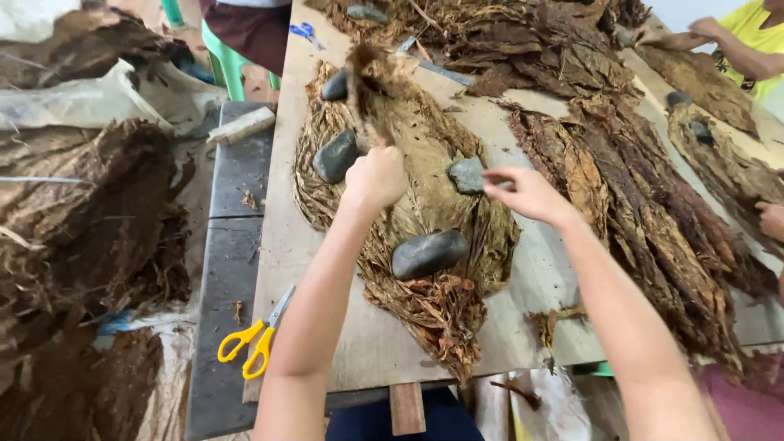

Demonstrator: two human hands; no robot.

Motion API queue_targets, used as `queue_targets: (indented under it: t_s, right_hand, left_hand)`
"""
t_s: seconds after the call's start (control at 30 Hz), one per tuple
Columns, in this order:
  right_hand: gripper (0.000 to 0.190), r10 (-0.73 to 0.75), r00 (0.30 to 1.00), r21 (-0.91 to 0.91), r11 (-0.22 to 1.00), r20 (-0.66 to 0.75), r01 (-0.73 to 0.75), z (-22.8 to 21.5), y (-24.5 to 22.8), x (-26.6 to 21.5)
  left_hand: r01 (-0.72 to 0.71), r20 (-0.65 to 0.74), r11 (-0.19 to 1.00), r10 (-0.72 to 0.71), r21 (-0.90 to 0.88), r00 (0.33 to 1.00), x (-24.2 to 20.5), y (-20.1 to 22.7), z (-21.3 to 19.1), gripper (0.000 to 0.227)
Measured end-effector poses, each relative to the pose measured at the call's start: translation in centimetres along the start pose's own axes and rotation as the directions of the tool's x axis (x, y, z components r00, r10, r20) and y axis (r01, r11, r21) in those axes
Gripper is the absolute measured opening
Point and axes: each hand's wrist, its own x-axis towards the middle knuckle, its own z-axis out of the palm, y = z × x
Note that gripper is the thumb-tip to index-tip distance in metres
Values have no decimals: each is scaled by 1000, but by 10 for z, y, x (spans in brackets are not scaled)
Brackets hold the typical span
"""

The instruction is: The person repeatedly lifts and places smooth stones onto a large bundle of dried fibrous material on a table, then removes them and shifts the bundle. The person continues this cycle of pressing and rearranging the material with stones throughout the clip.

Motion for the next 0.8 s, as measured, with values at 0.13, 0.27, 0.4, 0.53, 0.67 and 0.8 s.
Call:
queue_targets:
  t_s: [0.13, 0.27, 0.4, 0.53, 0.67, 0.8]
  right_hand:
    - [92, 78, 996, 783, 618, 35, -76, 27, -15, 62]
    - [121, 131, 991, 845, 527, 19, -86, 54, 44, 131]
    - [43, 197, 976, 953, 268, 89, -141, 61, 22, 117]
    - [90, 190, 981, 907, 408, 26, -103, 43, -77, 1]
    - [53, 46, 995, 819, 565, 93, -102, 57, -14, 38]
    - [55, -20, 990, 630, 770, -137, 103, 45, -71, 23]
  left_hand:
    - [-436, 17, 879, 448, -192, 894, -124, 86, -75, 48]
    - [-337, 523, 738, 661, -585, 538, -191, 127, -165, 102]
    - [-66, 409, 817, 355, -574, 841, -117, 75, -122, 82]
    - [165, 189, 207, 100, -964, 977, -66, 32, -79, 108]
    - [1, 5, -40, -99, -999, 995, -22, 21, -28, 68]
    - [-343, -348, 253, 28, -905, 937, -41, 42, -37, 39]
